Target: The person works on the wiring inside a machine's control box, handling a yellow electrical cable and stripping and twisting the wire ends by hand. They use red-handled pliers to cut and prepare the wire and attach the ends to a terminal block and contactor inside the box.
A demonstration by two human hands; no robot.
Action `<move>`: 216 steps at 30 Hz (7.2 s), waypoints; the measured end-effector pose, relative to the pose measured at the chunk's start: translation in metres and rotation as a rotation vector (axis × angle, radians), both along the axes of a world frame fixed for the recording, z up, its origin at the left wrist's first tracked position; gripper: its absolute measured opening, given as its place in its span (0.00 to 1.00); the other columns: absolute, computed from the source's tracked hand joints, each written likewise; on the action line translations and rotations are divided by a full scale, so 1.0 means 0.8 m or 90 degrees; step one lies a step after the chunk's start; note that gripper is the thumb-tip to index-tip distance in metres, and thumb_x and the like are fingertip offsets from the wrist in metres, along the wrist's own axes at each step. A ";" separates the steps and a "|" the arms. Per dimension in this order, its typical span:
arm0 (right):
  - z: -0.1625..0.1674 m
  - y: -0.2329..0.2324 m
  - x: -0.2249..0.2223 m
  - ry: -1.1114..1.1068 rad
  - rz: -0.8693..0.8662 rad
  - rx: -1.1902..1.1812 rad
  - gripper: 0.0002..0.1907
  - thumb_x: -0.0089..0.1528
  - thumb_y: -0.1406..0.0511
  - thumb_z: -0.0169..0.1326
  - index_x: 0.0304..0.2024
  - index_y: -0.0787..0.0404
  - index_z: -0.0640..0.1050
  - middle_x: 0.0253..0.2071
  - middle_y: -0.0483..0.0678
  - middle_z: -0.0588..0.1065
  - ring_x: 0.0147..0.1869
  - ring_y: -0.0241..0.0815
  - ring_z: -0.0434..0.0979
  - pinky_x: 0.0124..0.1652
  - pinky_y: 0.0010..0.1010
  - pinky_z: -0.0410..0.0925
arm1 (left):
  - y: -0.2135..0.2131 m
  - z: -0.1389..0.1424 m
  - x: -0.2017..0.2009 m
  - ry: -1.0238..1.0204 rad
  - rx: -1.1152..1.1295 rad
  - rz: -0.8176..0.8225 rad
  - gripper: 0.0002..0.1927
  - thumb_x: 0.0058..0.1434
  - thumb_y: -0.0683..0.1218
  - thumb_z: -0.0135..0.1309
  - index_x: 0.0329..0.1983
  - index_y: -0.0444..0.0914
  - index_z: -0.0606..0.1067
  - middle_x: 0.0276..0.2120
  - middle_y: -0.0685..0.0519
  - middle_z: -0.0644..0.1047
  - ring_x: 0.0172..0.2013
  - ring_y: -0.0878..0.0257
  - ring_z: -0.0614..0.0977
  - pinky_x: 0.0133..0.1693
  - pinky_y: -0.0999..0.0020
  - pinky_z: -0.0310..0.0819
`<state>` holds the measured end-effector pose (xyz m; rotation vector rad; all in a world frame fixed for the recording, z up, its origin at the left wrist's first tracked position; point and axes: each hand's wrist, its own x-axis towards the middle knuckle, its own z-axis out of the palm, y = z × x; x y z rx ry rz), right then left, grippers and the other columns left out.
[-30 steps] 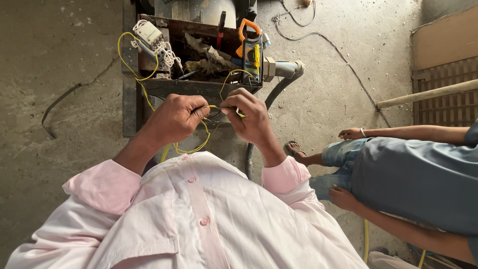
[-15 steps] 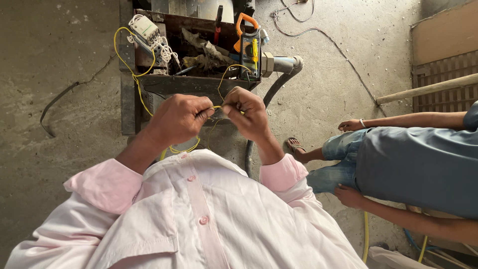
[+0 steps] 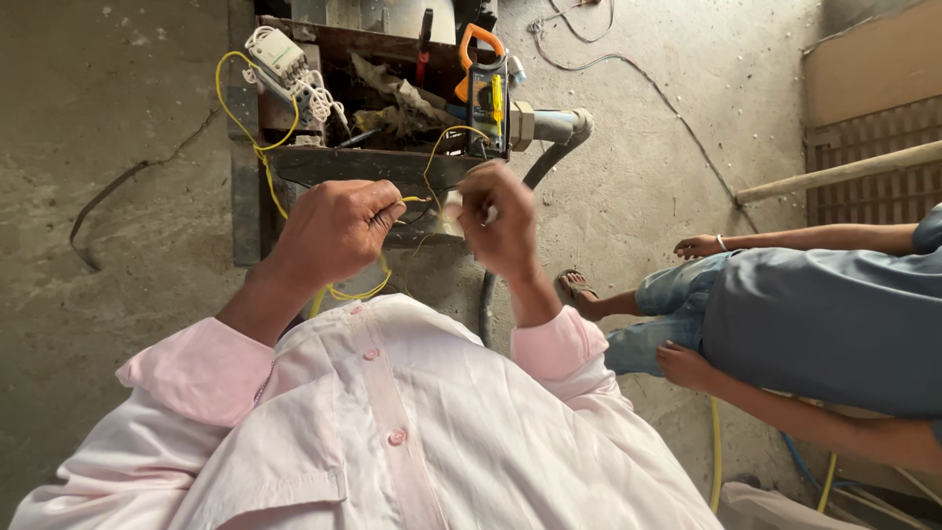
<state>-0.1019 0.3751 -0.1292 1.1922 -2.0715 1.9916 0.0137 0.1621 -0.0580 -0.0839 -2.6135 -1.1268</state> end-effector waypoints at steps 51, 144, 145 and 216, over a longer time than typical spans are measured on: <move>0.081 -0.004 0.040 0.373 -0.091 0.232 0.05 0.63 0.67 0.62 0.39 0.59 0.78 0.36 0.46 0.76 0.35 0.45 0.79 0.34 0.36 0.70 | 0.013 0.015 0.005 -0.032 -0.012 -0.021 0.09 0.65 0.49 0.59 0.34 0.39 0.77 0.27 0.47 0.78 0.30 0.43 0.79 0.30 0.50 0.70; -0.001 -0.018 0.053 -0.160 0.067 0.226 0.16 0.74 0.61 0.47 0.36 0.66 0.76 0.24 0.40 0.60 0.30 0.29 0.56 0.29 0.26 0.55 | -0.020 -0.062 0.003 -0.164 0.829 0.087 0.12 0.72 0.41 0.47 0.53 0.31 0.76 0.36 0.50 0.81 0.36 0.66 0.85 0.41 0.69 0.83; -0.003 -0.023 0.057 -0.188 0.055 0.201 0.17 0.75 0.61 0.46 0.38 0.66 0.77 0.24 0.40 0.60 0.30 0.29 0.56 0.29 0.26 0.54 | -0.024 -0.063 0.003 -0.176 0.832 0.077 0.12 0.73 0.42 0.47 0.53 0.32 0.76 0.36 0.50 0.81 0.36 0.66 0.85 0.41 0.69 0.82; -0.001 -0.220 0.009 -0.091 -0.023 0.309 0.05 0.61 0.68 0.59 0.37 0.64 0.80 0.22 0.40 0.69 0.26 0.27 0.62 0.25 0.24 0.60 | -0.213 -0.110 -0.027 -0.079 0.385 -0.005 0.11 0.57 0.48 0.58 0.36 0.35 0.79 0.29 0.51 0.80 0.31 0.65 0.79 0.35 0.65 0.74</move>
